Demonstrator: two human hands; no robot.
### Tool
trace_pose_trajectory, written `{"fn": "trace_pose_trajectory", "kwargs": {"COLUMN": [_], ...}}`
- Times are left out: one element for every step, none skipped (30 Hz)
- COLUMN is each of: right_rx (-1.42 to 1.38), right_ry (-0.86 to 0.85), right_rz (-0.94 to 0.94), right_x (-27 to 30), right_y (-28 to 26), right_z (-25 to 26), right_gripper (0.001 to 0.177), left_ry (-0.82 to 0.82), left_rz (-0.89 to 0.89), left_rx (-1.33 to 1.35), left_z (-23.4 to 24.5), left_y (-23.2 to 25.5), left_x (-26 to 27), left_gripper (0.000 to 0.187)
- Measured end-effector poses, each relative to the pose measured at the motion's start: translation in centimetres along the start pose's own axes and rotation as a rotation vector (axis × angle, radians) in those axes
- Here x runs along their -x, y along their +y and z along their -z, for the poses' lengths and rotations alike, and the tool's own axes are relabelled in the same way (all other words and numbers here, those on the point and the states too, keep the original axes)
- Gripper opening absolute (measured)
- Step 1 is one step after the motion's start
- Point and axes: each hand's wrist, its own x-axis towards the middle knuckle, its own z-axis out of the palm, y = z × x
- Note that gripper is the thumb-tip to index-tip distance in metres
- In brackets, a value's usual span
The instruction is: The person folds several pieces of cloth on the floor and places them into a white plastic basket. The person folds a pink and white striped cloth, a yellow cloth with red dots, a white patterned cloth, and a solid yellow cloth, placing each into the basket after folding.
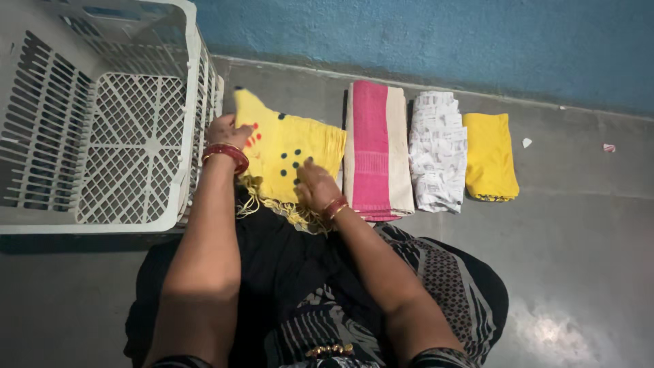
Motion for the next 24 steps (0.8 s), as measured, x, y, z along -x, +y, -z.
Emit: {"fn": "trace_pose_trajectory", "kwargs": {"right_rx": [0.131, 0.261, 0.039, -0.185, -0.406, -0.528, -0.651, -0.774, -0.853, -0.932, -1.010, -1.022, -1.036, -1.050, -1.013, -0.975, -0.935, -0.854, -0.770, -0.687, -0.719, -0.748, -0.774, -0.559], "right_ry": [0.012, 0.022, 0.046, 0.067, 0.086, 0.126, 0.166, 0.206, 0.218, 0.230, 0.242, 0.258, 0.273, 0.289, 0.328, 0.366, 0.401, 0.415, 0.426, 0.438, 0.333, 0.225, 0.108, -0.001], "right_rz": [0.117, 0.235, 0.099, -0.037, -0.173, -0.252, -0.331, -0.411, -0.500, -0.590, -0.681, -0.712, -0.743, -0.774, -0.675, -0.576, -0.478, -0.440, -0.402, -0.365, -0.512, -0.656, -0.798, -0.710], "right_x": [0.1, 0.1, 0.0, -0.2, -0.7, -0.9, -0.9, -1.1, -1.2, -1.4, -1.4, -1.3, -1.2, -1.0, -0.8, -0.5, -0.3, -0.2, -0.1, -0.1, -0.2, -0.5, -0.8, -0.9], "right_y": [0.3, 0.5, 0.8, 1.1, 1.4, 1.8, 2.3, 2.6, 2.6, 2.6, 2.5, 2.2, 1.6, 1.0, 0.5, -0.1, -0.5, -0.8, -1.0, -1.1, -0.9, -0.7, -0.5, 0.0], "right_z": [-0.6, -1.1, -1.3, -1.4, -1.3, -0.9, -0.3, 0.3, 0.8, 1.3, 1.8, 2.2, 2.4, 2.7, 3.1, 3.4, 3.8, 4.2, 4.6, 4.9, 5.3, 5.5, 5.5, 5.4], "right_gripper": [0.047, 0.044, 0.044, 0.044, 0.045, 0.044, 0.043, 0.043, 0.042, 0.041, 0.041, 0.040, 0.045, 0.053, 0.057, 0.060, 0.064, 0.056, 0.050, 0.046, 0.039, 0.033, 0.030, 0.024], "left_ry": [-0.032, -0.034, -0.035, -0.036, -0.103, -0.170, -0.215, -0.260, -0.361, -0.460, -0.463, -0.466, -0.469, -0.407, -0.345, -0.284, -0.266, -0.247, -0.228, -0.202, -0.174, -0.146, -0.161, -0.175], "left_rz": [0.002, -0.020, -0.043, -0.065, -0.095, -0.126, -0.170, -0.213, -0.210, -0.205, -0.286, -0.366, -0.446, -0.421, -0.397, -0.372, -0.274, -0.176, -0.077, -0.072, -0.068, -0.064, -0.030, 0.003], "left_rx": [0.041, 0.025, 0.009, -0.007, 0.063, 0.132, 0.143, 0.154, 0.044, -0.068, -0.091, -0.114, -0.140, -0.141, -0.142, -0.143, -0.087, -0.030, 0.028, -0.005, -0.037, -0.069, -0.129, -0.189], "left_z": [-0.5, -1.5, -2.8, -4.1, -5.6, -7.2, -8.7, -10.1, -11.5, -12.3, -12.8, -13.3, -13.6, -13.7, -13.4, -12.9, -12.2, -11.3, -10.5, -9.5, -8.6, -8.1, -7.7, -7.2], "left_y": [0.3, 0.5, 0.8, 1.0, 1.0, 0.8, 0.6, 0.3, 0.0, -0.6, -1.3, -1.9, -2.6, -3.1, -3.5, -3.9, -4.1, -4.2, -4.2, -4.1, -3.8, -3.3, -2.8, -2.3], "left_x": [0.0, 0.2, 0.5, 0.9, 1.5, 2.3, 2.9, 3.5, 3.9, 4.2, 4.3, 4.3, 4.0, 3.5, 2.7, 2.0, 1.3, 0.6, 0.2, 0.0, -0.1, 0.1, 0.6, 1.3], "left_gripper": [0.017, 0.022, 0.027, 0.033, 0.040, 0.048, 0.057, 0.067, 0.064, 0.060, 0.053, 0.046, 0.040, 0.038, 0.037, 0.035, 0.035, 0.035, 0.035, 0.037, 0.039, 0.042, 0.043, 0.044]}}
